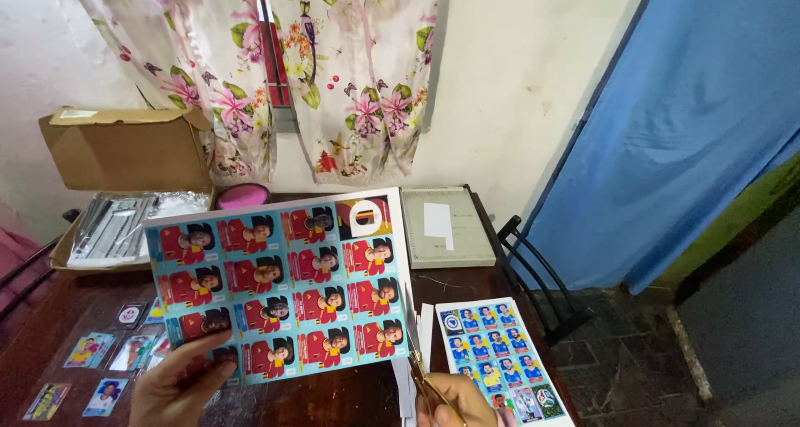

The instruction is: Cutting out sports player stickers from a printed sheet using scissors.

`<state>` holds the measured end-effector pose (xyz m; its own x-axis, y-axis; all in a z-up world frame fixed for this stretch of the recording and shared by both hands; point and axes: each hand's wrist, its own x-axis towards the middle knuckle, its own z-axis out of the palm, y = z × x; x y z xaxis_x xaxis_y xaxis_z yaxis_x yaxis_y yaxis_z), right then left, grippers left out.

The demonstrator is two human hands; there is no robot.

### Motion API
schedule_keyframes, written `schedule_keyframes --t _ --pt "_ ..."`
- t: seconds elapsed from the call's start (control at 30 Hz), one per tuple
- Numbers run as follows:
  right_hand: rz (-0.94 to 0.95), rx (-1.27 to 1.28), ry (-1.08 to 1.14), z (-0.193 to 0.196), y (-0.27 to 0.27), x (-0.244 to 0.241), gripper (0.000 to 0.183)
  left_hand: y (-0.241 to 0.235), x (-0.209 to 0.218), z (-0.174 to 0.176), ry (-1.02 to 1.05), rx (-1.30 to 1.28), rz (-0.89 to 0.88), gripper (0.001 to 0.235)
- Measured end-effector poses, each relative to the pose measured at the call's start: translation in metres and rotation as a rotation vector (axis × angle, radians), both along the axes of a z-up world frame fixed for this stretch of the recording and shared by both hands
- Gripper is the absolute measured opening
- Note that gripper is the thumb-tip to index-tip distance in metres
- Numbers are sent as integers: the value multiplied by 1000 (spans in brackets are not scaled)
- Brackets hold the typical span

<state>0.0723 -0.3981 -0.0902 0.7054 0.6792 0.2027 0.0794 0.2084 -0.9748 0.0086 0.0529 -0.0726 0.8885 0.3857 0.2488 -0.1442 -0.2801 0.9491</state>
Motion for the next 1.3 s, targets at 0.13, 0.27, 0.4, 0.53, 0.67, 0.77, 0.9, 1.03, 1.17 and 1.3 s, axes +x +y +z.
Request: schedule_keyframes --t 0.13,0.27,0.4,0.53,0.67,0.77,0.9,1.03,1.17,1.3 --pt "-23 -1 105 7 5 -6 81 -1 -3 -1 84 -48 -49 50" --pt "-94 -4 119 18 19 -9 82 10 0 -44 130 -12 -73 53" --pt "-206 -18 143 10 22 -9 74 -11 -2 -21 34 -33 -105 50" --pt "-274 -58 128 0 16 -6 56 -20 -5 -20 -29 -62 -109 47" --pt "-278 -59 107 -6 13 -6 46 -25 -5 -11 -37 -84 -104 46" --pt "-285 -35 97 -5 12 -7 41 -25 -5 -10 -8 -73 -90 45" --pt "-318 -75 101 -4 13 -8 38 -25 -4 -14 -12 -84 -95 45" --pt "-397 -105 160 -7 17 -10 41 -21 -2 -22 -42 -31 -93 46" --pt "-412 -83 170 -14 19 -9 43 -20 -3 -24 -40 -15 -88 47" --pt "-422 -99 91 -21 21 -7 45 -20 -2 -27 -78 -55 -102 49"
